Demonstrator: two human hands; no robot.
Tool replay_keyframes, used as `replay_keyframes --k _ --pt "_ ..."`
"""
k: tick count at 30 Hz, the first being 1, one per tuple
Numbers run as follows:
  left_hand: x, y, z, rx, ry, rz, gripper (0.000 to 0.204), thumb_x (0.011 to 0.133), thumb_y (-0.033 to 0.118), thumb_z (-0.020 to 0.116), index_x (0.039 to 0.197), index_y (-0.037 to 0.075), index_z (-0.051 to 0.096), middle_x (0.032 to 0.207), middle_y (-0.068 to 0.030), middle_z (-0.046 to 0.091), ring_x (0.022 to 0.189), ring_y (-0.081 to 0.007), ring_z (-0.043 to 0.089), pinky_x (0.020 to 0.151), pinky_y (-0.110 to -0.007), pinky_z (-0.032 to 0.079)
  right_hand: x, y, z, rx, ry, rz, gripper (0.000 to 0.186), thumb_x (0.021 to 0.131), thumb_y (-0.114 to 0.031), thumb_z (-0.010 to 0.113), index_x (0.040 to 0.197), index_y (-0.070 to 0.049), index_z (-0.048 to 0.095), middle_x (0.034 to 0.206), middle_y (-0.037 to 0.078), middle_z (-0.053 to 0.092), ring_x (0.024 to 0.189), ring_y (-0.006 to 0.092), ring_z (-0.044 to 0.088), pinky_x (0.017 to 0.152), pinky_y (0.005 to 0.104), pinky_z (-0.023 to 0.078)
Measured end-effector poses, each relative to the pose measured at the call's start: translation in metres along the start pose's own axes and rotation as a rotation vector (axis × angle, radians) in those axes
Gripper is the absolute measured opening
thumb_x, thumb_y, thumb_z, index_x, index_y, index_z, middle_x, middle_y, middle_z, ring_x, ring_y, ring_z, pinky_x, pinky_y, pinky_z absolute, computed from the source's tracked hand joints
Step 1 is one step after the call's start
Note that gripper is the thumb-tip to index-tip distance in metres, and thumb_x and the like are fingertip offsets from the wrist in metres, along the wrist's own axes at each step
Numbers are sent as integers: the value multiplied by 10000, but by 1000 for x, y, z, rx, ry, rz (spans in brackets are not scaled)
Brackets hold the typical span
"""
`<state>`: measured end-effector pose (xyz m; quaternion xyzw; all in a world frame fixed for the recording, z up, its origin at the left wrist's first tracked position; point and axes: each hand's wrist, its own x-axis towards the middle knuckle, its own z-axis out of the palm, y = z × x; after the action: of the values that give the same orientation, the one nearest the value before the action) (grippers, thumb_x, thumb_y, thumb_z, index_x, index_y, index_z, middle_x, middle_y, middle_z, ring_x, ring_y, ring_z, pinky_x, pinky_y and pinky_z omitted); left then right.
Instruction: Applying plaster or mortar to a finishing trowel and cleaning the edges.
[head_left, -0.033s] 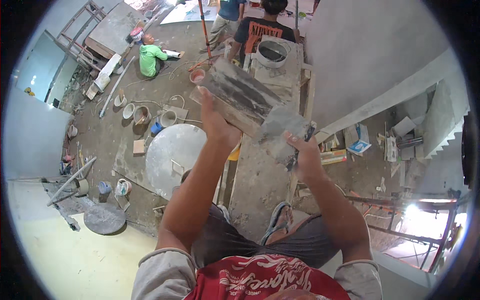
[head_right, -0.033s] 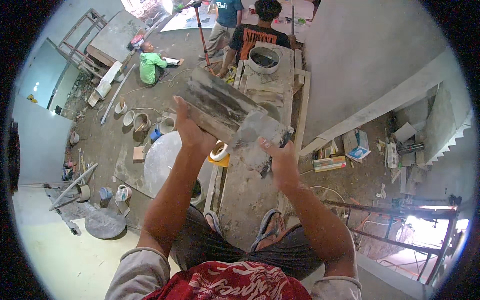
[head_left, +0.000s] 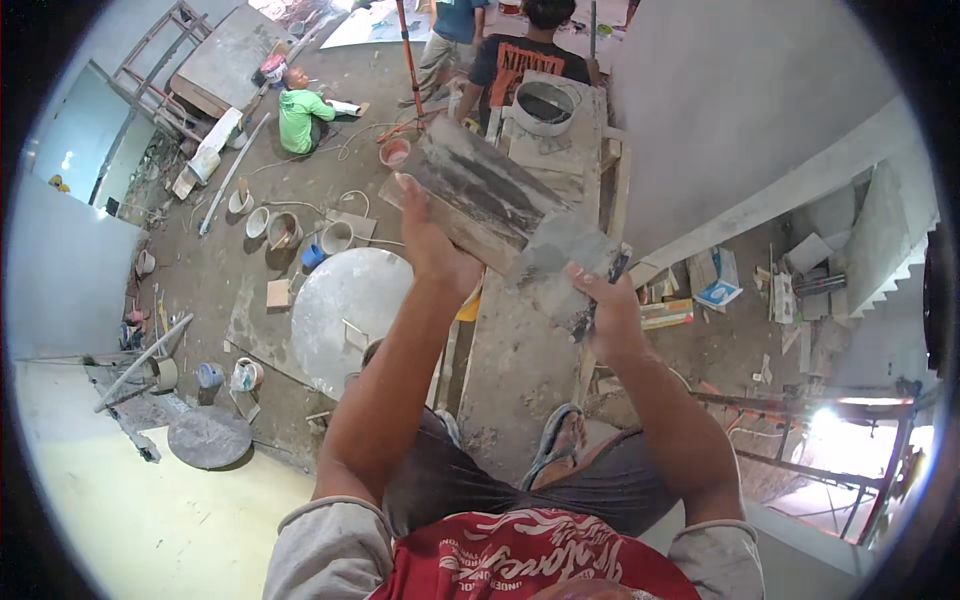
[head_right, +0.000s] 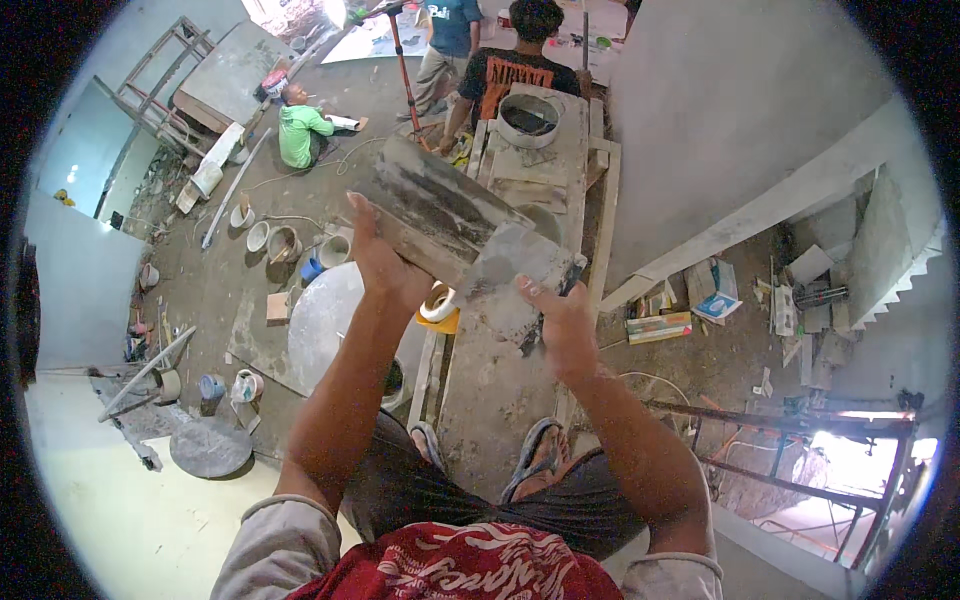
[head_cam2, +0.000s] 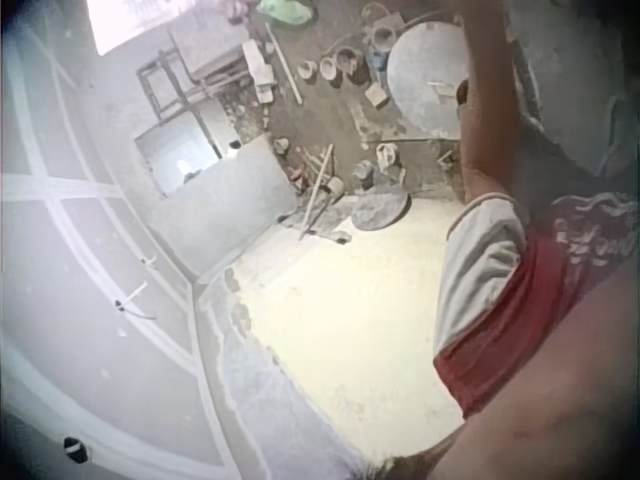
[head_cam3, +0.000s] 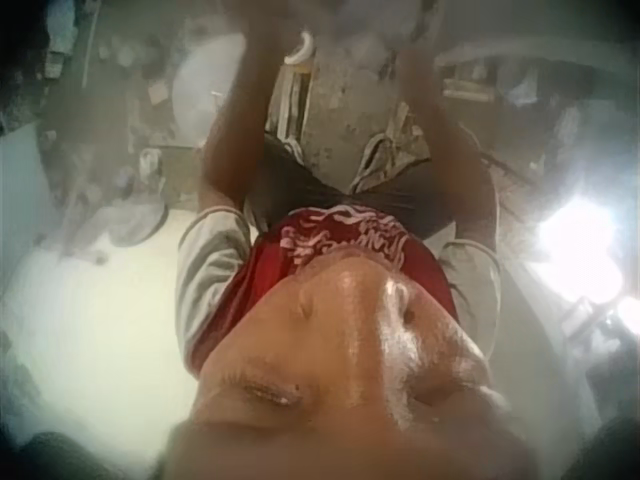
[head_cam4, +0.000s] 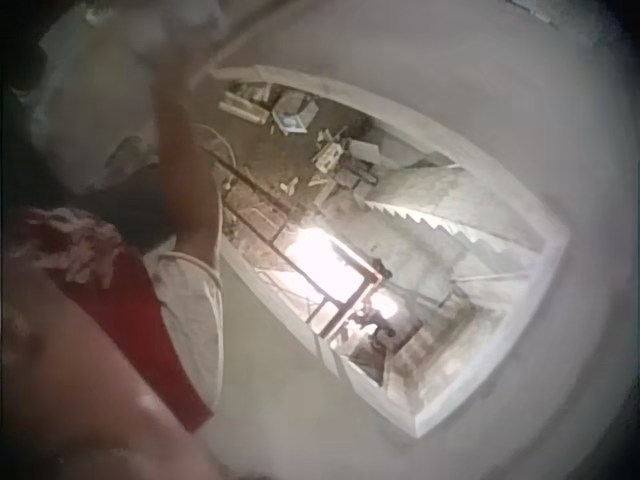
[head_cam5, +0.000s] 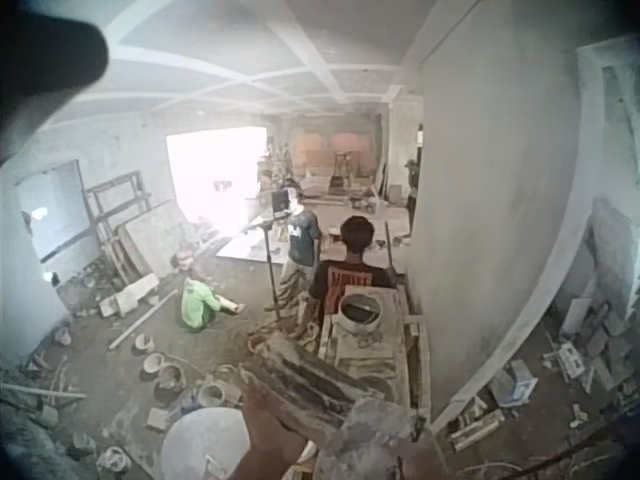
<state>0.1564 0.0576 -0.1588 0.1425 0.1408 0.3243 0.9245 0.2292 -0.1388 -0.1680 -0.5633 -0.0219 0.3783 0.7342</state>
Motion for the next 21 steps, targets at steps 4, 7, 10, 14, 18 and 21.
replay_keyframes --k 4,7,10,14,18,21 --pt "2 0 -5 17 -66 25 721 958 612 445 1429 70 391 1433 -170 453 1306 -386 434 1105 -563 317 -3 -1 -1 -5 15 -50 369 834 -182 754 1118 1 605 999 72 652 882 165 625 773 330 521" --pt "2 0 -4 -16 -67 11 717 961 610 439 1430 69 388 1426 -167 462 1296 -382 449 1106 -560 318 -4 1 2 -134 17 -118 396 836 -188 755 1139 7 593 1028 80 651 900 166 617 789 326 515" --pt "2 -10 -7 -18 -111 -21 717 963 611 433 1425 64 392 1416 -166 475 1281 -376 470 1101 -549 333 -12 -3 5 -425 -16 -251 413 837 -201 759 1146 15 588 1044 85 649 921 162 609 804 323 509" --pt "-4 -28 -1 68 -72 12 718 963 618 425 1418 62 401 1399 -165 490 1264 -372 490 1090 -544 354 -4 4 6 -230 53 -187 401 845 -205 755 1140 14 593 1027 81 656 908 164 613 810 324 510" --pt "-1 -15 -5 37 -79 -62 619 1013 532 382 1411 59 410 1359 -136 529 1255 -329 513 1089 -491 379 -12 -8 9 -317 57 -138 377 858 -216 748 1126 9 607 1041 94 660 912 173 622 824 329 507" --pt "-1 -13 -3 -4 -173 -88 641 1010 550 378 1411 51 409 1362 -135 528 1251 -330 517 1087 -487 382 -10 -6 6 -254 28 -127 383 863 -227 746 1130 10 608 1054 104 658 920 181 626 837 336 504"
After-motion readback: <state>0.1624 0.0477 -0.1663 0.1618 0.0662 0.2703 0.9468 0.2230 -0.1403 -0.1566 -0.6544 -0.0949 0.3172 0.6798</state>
